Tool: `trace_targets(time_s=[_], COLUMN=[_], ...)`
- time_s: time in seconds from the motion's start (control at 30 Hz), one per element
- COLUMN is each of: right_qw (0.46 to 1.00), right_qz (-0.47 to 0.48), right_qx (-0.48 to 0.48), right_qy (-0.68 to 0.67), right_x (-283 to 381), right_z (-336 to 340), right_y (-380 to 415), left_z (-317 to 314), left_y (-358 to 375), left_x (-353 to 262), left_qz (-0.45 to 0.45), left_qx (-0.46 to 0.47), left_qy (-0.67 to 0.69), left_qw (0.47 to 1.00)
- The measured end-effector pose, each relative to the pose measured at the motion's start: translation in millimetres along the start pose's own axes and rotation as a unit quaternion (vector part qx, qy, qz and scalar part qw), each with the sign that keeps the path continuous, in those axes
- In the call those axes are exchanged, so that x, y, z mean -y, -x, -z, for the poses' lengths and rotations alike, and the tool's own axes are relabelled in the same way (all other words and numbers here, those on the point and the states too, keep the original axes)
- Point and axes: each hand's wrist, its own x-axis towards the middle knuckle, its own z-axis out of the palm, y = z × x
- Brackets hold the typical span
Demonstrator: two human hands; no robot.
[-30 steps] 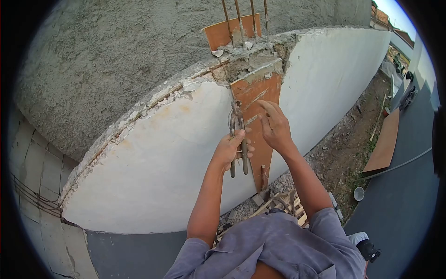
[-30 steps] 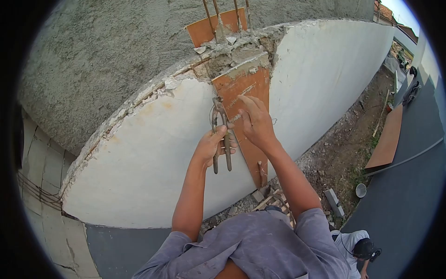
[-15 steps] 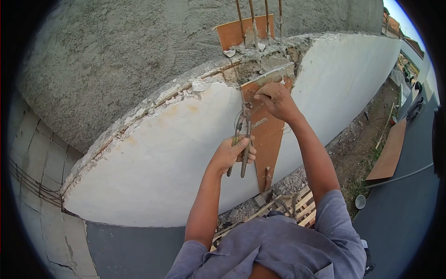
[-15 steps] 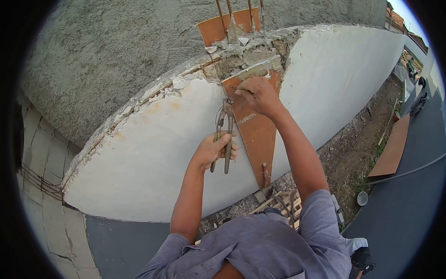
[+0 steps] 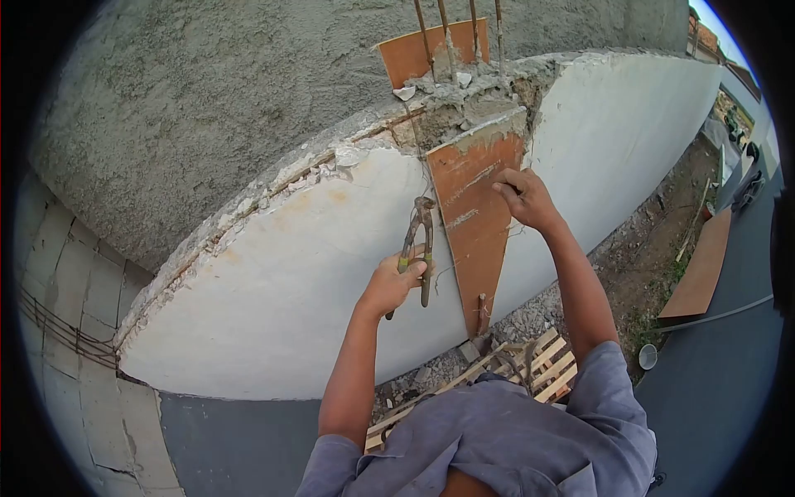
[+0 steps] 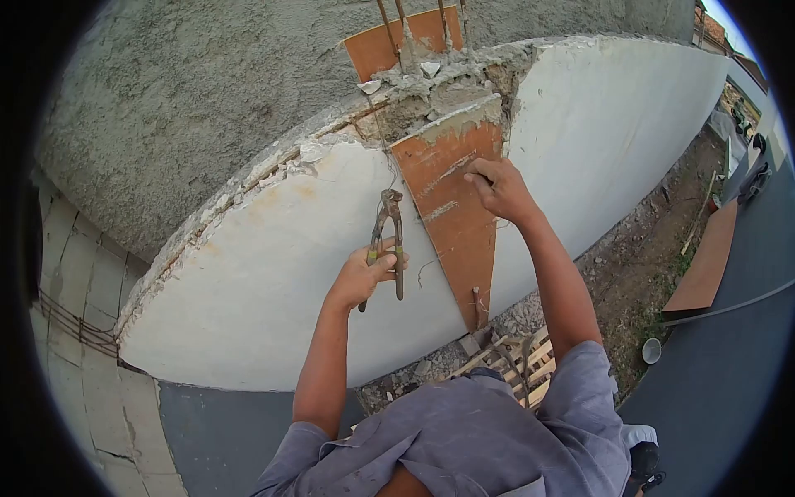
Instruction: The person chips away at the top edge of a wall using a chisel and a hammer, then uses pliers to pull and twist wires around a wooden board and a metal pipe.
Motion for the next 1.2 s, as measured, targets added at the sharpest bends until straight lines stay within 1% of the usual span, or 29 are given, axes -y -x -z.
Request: trace_targets(time_s=[0.03, 0.07, 0.17, 0.2, 0.27, 0.3, 0.37, 0.4, 0.43, 0.5, 0.53, 0.6, 0.67, 0.7, 0.73, 0.77, 0.8, 0.87, 0.93, 1.0, 1.07, 1.1, 1.17, 1.2], right_qw=[1.0, 0.997, 0.989, 0.988, 0.987, 0.984, 0.986, 0.991, 0.991, 0.994, 0.994, 0.995, 0.995, 0.995, 0.995, 0.995, 0.994, 0.994, 0.993, 0.993, 0.994, 0.994, 0.995, 0.993], right_qz=[-0.026, 0.017, 0.092, 0.079, 0.035, 0.014, -0.057, -0.017, 0.027, 0.038, 0.028, -0.002, 0.008, 0.011, 0.011, 0.006, 0.001, -0.005, 0.001, 0.001, 0.006, 0.012, -0.018, -0.048], right_qx=[-0.005, 0.048, -0.012, -0.023, -0.102, -0.135, -0.155, -0.132, -0.109, -0.094, -0.092, -0.088, -0.088, -0.091, -0.092, -0.096, -0.099, -0.098, -0.104, -0.106, -0.101, -0.099, -0.101, -0.102], right_qy=[0.015, 0.059, 0.114, 0.133, 0.12, 0.112, 0.0, 0.035, 0.07, 0.049, 0.044, 0.042, 0.041, 0.043, 0.041, 0.041, 0.039, 0.039, 0.046, 0.046, 0.042, 0.047, 0.009, -0.02], right_x=[-7, 5, 14, 14, 2, -5, -10, -13, -15, -10, -10, -9, -9, -9, -9, -8, -7, -7, -12, -21, -26, -27, -41, -36], right_z=[1, 8, 19, 25, 33, 39, 41, 38, 35, 20, 13, 3, -11, -18, -24, -28, -32, -35, -40, -41, -37, -33, -25, -20], right_y=[10, 18, 22, 24, 28, 34, 48, 54, 60, 67, 65, 63, 61, 60, 58, 57, 55, 57, 55, 61, 64, 66, 72, 74], left_z=[1, -1, -31, -35, -44, -50, -55, -56, -47, -34, -21, 3, 31, 52, 67, 80, 101, 123, 160, 192, 214, 212, 213, 212], left_y=[5, 14, 42, 49, 64, 73, 93, 100, 108, 123, 130, 153, 174, 182, 189, 193, 189, 183, 169, 158, 142, 140, 138, 136], left_x=[6, 13, 29, 37, 58, 65, 74, 77, 69, 36, 18, -27, -68, -81, -105, -130, -141, -175, -182, -175, -156, -156, -152, -155], left_qz=[-0.009, -0.007, -0.063, -0.048, -0.023, -0.015, -0.003, -0.022, -0.023, -0.028, -0.063, -0.088, -0.139, -0.159, -0.177, -0.182, -0.212, -0.133, -0.176, -0.195, -0.151, -0.144, -0.13, -0.129], left_qx=[-0.013, -0.005, -0.032, -0.029, -0.025, -0.013, -0.007, -0.025, -0.052, -0.102, -0.132, -0.21, -0.263, -0.296, -0.331, -0.348, -0.367, -0.404, -0.41, -0.386, -0.348, -0.355, -0.363, -0.358], left_qy=[0.007, 0.035, 0.115, 0.051, -0.071, -0.034, 0.039, 0.108, 0.136, 0.2, 0.164, 0.056, -0.047, -0.16, -0.298, -0.389, -0.458, -0.543, -0.594, -0.635, -0.641, -0.644, -0.649, -0.654], left_qw=[1.0, 0.999, 0.991, 0.997, 0.997, 0.999, 0.999, 0.994, 0.989, 0.974, 0.976, 0.972, 0.953, 0.928, 0.878, 0.833, 0.781, 0.724, 0.669, 0.64, 0.668, 0.663, 0.656, 0.653])
